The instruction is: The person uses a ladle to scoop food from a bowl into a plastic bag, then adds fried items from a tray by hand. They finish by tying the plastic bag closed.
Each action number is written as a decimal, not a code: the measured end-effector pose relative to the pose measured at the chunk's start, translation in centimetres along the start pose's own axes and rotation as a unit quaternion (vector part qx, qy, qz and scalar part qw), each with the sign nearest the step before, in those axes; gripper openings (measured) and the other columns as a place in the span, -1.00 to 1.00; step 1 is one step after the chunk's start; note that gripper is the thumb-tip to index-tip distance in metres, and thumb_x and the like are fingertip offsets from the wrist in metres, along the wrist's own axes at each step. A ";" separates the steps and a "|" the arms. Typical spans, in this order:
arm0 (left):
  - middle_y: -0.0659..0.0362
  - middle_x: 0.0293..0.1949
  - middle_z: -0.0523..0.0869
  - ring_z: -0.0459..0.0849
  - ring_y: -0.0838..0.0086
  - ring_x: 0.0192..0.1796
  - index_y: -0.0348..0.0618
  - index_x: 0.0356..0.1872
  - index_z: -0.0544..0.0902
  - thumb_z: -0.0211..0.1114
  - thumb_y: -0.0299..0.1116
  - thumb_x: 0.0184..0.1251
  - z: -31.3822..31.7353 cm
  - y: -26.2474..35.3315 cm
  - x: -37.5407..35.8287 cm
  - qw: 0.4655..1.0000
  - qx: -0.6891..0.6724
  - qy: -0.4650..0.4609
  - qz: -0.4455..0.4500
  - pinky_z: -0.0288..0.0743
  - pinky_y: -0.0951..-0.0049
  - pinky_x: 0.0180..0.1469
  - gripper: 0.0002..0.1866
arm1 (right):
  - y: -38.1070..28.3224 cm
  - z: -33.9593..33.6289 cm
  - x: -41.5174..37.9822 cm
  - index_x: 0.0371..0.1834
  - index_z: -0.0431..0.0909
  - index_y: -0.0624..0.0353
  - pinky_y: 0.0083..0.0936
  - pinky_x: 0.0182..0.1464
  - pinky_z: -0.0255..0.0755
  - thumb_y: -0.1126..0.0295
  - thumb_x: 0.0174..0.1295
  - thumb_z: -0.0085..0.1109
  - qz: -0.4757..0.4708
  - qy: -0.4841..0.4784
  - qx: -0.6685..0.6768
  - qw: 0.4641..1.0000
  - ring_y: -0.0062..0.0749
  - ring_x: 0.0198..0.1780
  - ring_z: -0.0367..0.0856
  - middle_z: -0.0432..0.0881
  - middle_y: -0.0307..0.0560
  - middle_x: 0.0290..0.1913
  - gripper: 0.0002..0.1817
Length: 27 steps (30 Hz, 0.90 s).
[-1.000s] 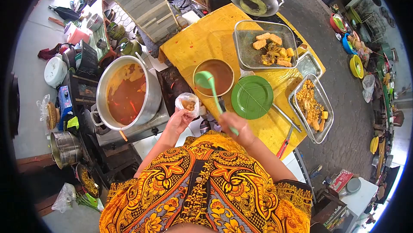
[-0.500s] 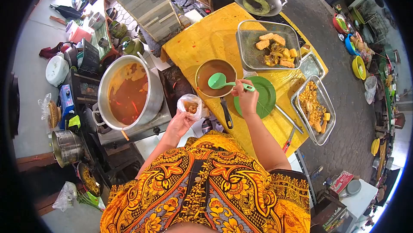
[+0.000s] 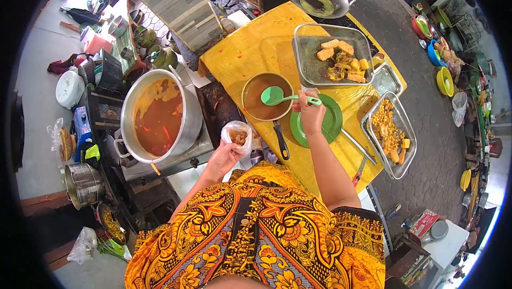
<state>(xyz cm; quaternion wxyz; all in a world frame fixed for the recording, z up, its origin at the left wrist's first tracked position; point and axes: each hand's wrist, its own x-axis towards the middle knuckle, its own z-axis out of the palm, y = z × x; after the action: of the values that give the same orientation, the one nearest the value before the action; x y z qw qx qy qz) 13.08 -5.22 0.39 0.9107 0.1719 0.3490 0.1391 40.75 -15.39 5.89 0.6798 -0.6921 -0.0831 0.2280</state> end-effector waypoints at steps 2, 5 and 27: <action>0.11 0.19 0.44 0.61 0.27 0.07 0.19 0.37 0.02 -0.01 -0.63 0.26 -0.3 0.0 0.2 1.000 -0.010 -0.003 -0.012 0.60 0.24 0.02 -0.30 | 0.2 0.0 0.3 -0.24 0.51 0.35 -0.55 -0.52 0.52 0.33 0.25 0.19 0.006 0.005 0.015 1.000 -0.46 -0.56 0.62 0.62 -0.02 -0.51 -0.76; 0.11 0.19 0.44 0.62 0.26 0.06 0.18 0.37 0.02 -0.02 -0.62 0.27 0.0 0.0 0.1 1.000 -0.013 -0.013 -0.007 0.61 0.23 0.00 -0.32 | 0.2 0.1 0.7 -0.26 0.51 0.34 -0.55 -0.53 0.52 0.33 0.24 0.19 0.020 0.017 0.038 0.999 -0.46 -0.57 0.62 0.62 -0.02 -0.52 -0.76; 0.11 0.17 0.47 0.62 0.26 0.05 0.16 0.37 0.03 0.00 -0.62 0.24 0.3 0.5 -0.5 1.000 0.008 -0.007 -0.008 0.62 0.22 -0.02 -0.30 | 1.4 -0.3 0.8 -0.18 0.50 0.36 -0.50 -0.53 0.55 0.32 0.24 0.21 0.025 0.023 0.045 0.998 -0.40 -0.58 0.61 0.60 -0.01 -0.50 -0.72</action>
<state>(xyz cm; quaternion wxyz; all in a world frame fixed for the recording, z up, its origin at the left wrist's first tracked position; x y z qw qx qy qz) 12.83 -5.05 1.08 0.9129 0.1768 0.3451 0.1276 41.32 -15.36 4.30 0.7058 -0.6680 -0.0395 0.2325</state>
